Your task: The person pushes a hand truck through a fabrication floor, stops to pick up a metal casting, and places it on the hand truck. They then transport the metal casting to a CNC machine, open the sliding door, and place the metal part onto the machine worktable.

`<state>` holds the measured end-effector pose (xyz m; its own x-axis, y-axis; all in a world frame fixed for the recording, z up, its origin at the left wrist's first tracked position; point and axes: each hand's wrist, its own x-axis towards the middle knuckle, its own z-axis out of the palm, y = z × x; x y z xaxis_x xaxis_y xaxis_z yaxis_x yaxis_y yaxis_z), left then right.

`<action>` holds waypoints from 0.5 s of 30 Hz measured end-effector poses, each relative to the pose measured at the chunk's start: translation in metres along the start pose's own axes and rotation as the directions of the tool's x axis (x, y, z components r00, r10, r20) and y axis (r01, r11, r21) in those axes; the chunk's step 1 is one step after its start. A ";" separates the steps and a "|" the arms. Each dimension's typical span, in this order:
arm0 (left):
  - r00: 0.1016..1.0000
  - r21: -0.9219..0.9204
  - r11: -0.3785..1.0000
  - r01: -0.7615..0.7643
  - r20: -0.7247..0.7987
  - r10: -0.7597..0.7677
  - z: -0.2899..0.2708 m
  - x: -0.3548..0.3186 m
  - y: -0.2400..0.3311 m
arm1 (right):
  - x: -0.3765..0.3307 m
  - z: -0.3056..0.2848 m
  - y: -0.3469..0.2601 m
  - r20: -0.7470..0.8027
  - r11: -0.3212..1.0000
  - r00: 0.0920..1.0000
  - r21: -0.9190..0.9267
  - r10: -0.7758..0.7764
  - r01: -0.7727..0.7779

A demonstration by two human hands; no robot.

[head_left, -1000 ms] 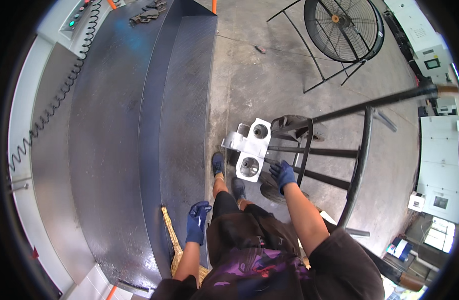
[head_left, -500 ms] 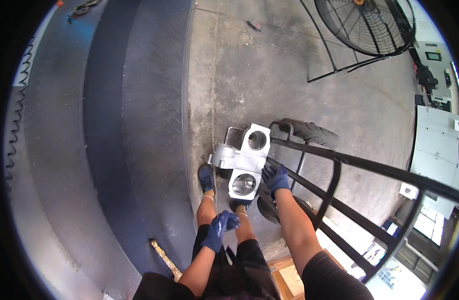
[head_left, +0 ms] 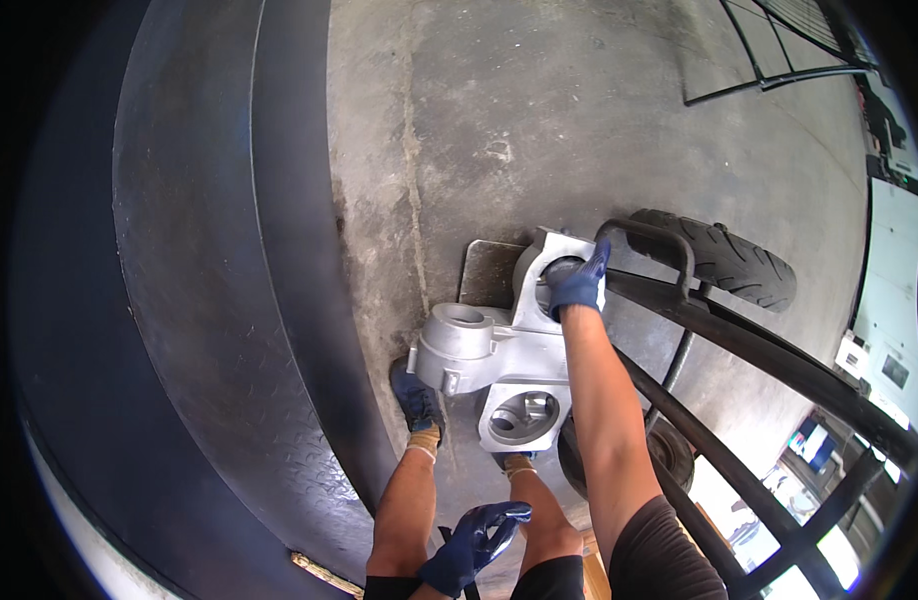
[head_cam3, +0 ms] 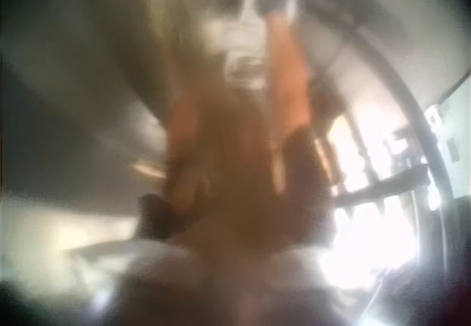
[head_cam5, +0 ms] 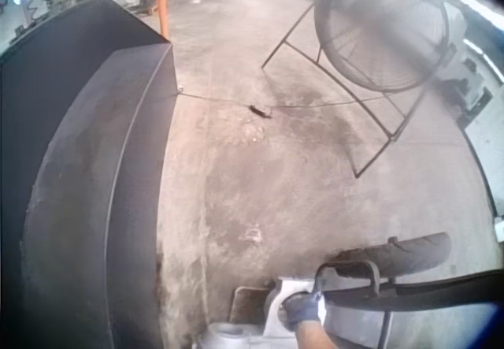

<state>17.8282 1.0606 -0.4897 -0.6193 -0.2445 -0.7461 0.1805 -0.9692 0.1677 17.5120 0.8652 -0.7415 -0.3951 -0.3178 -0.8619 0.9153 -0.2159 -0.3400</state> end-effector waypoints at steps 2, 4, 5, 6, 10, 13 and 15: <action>0.998 0.110 0.994 -0.026 0.054 0.020 -0.008 0.000 0.000 | 0.024 -0.012 -0.001 0.030 1.000 0.999 -0.005 -0.030 0.030; 0.971 -0.329 0.919 0.217 -0.026 -0.239 -0.023 -0.001 -0.025 | 0.022 -0.015 -0.004 0.065 0.998 0.996 0.002 0.060 -0.061; 0.979 -0.290 0.939 0.186 -0.027 -0.202 -0.024 0.004 -0.022 | 0.013 -0.011 -0.003 0.111 0.990 0.984 -0.033 0.143 -0.140; 0.981 -0.206 0.959 0.195 0.016 -0.196 -0.022 0.012 -0.010 | 0.032 -0.035 -0.027 0.156 0.996 0.984 -0.039 0.082 -0.077; 0.996 0.339 0.937 -0.084 -0.011 0.094 0.002 -0.020 0.031 | -0.079 -0.028 0.020 -0.029 0.918 0.986 -0.370 -0.162 0.140; 0.932 0.387 0.868 -0.313 -0.051 0.359 -0.022 -0.048 0.012 | -0.170 -0.032 0.050 0.331 0.197 0.633 -0.762 -0.700 0.617; 0.886 0.562 0.751 -0.347 -0.067 0.459 -0.018 -0.088 0.035 | -0.221 -0.021 0.055 0.317 0.099 0.611 -0.831 -0.725 0.548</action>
<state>17.9029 1.0488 -0.4297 -0.4148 -0.6597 -0.6267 -0.0789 -0.6601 0.7470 17.6517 0.9426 -0.5774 -0.9299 -0.3306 -0.1613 -0.0611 0.5713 -0.8185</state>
